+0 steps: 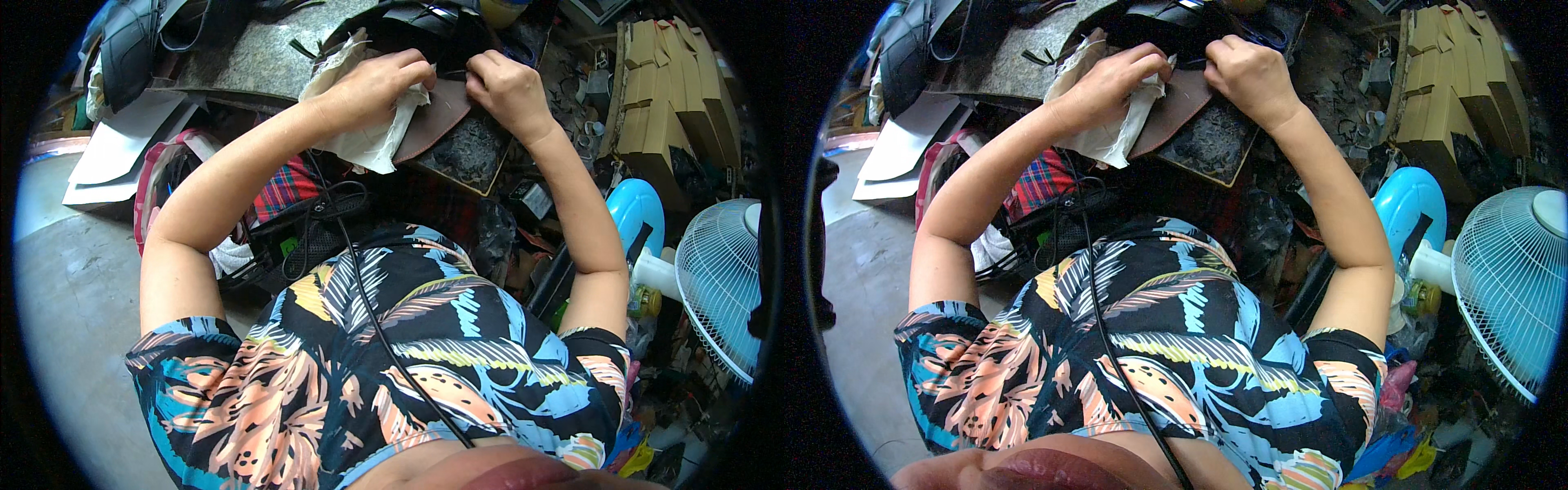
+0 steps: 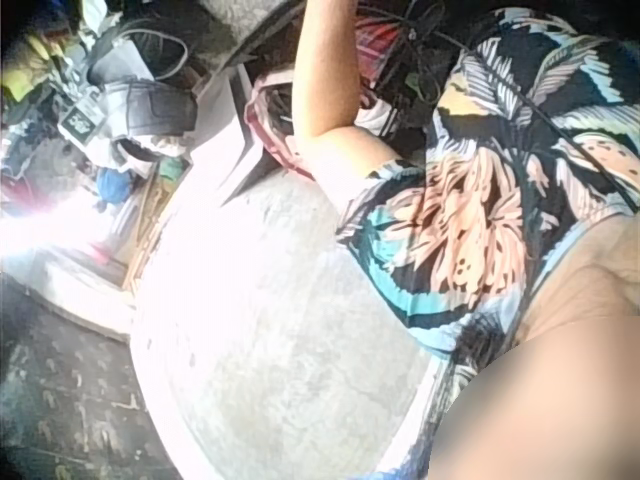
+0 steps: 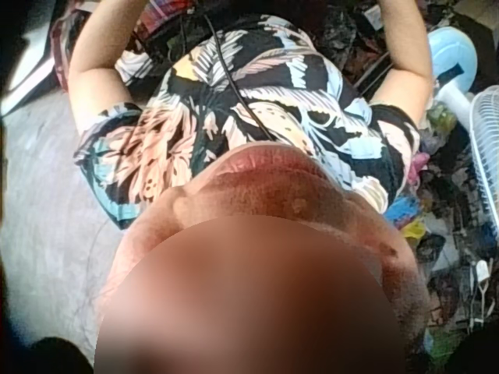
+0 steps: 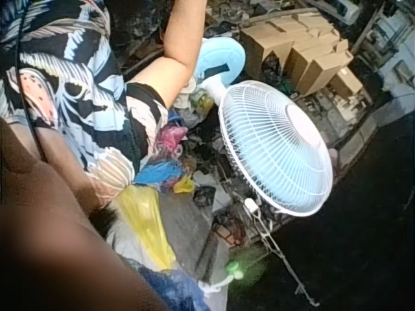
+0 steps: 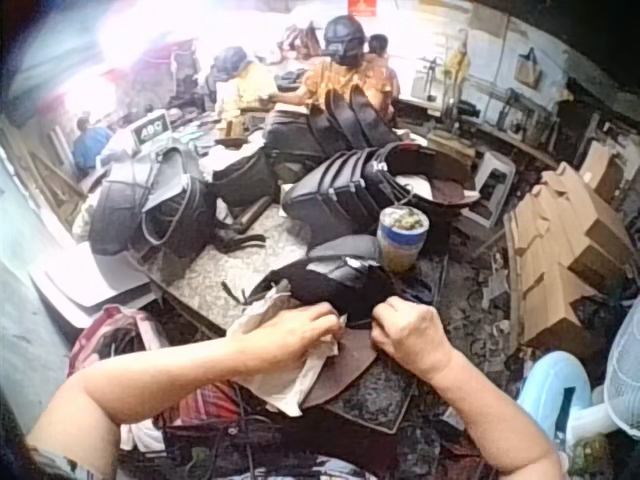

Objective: The person retrieves a black shoe from under a workbench, then uses scissors to trim excess white fabric from the shoe's interior lining. They repeatedly cut and adjust the fabric inside the shoe while holding it open with the other hand.

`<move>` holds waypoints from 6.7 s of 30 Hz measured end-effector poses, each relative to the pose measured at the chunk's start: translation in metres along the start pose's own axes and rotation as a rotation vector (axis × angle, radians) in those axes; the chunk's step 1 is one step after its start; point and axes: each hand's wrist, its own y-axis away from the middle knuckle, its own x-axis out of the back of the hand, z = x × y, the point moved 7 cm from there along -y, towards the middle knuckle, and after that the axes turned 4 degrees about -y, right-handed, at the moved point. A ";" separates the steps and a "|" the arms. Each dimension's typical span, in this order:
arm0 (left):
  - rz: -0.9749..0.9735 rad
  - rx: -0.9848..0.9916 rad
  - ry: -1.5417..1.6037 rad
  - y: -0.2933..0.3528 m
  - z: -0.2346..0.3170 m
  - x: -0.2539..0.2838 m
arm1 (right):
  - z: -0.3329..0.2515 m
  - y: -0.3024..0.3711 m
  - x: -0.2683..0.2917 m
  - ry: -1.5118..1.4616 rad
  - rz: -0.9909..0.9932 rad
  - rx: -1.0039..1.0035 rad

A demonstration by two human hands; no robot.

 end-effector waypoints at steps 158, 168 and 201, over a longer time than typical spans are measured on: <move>-0.186 -0.278 -0.790 -0.049 -0.009 0.044 | -0.042 0.030 0.060 0.094 -0.457 -0.506; -0.322 -0.367 -0.745 -0.053 -0.010 0.037 | -0.050 0.015 0.062 0.164 -0.509 -0.410; -0.215 -0.324 -0.509 -0.049 -0.022 0.030 | -0.031 0.034 0.026 -0.249 -0.513 -0.588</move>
